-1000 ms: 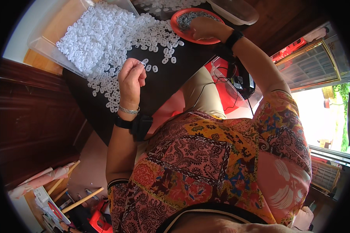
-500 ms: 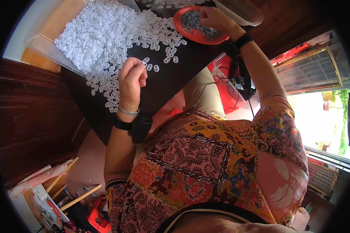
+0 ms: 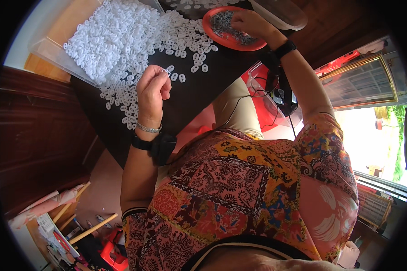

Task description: The person is manually assembling small white plastic components by inserting tiny metal pins into them at a workspace.

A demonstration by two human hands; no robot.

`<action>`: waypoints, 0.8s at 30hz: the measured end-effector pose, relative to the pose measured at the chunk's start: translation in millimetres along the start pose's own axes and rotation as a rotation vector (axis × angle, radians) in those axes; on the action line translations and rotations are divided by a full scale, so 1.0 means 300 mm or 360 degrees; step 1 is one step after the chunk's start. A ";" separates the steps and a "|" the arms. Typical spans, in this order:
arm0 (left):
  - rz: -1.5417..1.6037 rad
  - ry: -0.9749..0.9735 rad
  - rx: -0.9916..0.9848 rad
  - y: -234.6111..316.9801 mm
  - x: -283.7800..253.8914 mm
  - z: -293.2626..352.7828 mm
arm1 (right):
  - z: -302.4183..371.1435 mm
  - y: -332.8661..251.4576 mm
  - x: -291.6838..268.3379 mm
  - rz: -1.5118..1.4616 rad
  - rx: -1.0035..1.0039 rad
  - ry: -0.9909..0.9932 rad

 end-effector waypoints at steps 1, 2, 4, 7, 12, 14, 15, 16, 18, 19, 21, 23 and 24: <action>0.0001 -0.0013 -0.0003 0.002 0.005 -0.001 | 0.006 -0.015 -0.040 0.0135 -0.0199 0.0215; 0.0001 -0.0019 -0.0003 0.006 0.011 -0.002 | 0.025 -0.041 -0.076 0.0270 -0.0396 0.0430; 0.0050 -0.0014 -0.0029 0.010 0.005 0.009 | 0.051 -0.153 -0.109 0.0191 -0.0414 0.0548; 0.0191 -0.0005 -0.0088 -0.004 0.010 0.015 | 0.137 -0.314 -0.115 -0.0195 -0.0330 0.0689; 0.0200 -0.0046 -0.0039 0.004 0.034 0.030 | 0.228 -0.477 0.084 -0.1116 -0.0353 0.0631; 0.0226 -0.0036 0.0084 0.032 0.034 0.031 | 0.220 -0.516 0.190 -0.1298 -0.0291 0.0332; 0.0198 -0.0029 0.0105 0.038 0.034 0.032 | 0.221 -0.525 0.206 -0.1310 -0.0293 0.0325; 0.0189 -0.0021 0.0100 0.035 0.030 0.032 | 0.217 -0.534 0.239 -0.1379 -0.0264 0.0222; 0.0210 0.0017 0.0151 0.041 0.019 0.034 | 0.208 -0.542 0.274 -0.1450 -0.0235 0.0110; 0.0208 0.0024 0.0147 0.042 0.020 0.036 | 0.207 -0.552 0.278 -0.1508 -0.0281 0.0077; 0.0097 0.0068 0.0213 0.067 0.015 0.039 | 0.204 -0.558 0.282 -0.1568 -0.0324 0.0038; 0.0074 0.0054 0.0207 0.065 0.015 0.036 | 0.202 -0.560 0.276 -0.1585 -0.0364 0.0025; 0.0050 0.0038 0.0206 0.064 0.017 0.036 | 0.203 -0.563 0.274 -0.1588 -0.0361 0.0021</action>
Point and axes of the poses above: each hand's wrist, its own z-axis away from the middle knuckle, its own x-axis out of the palm, y = z × x, the point moved 10 cm from there along -z, towards the middle knuckle, and after that the axes turned 1 degree about -z, right-handed, at the moved point
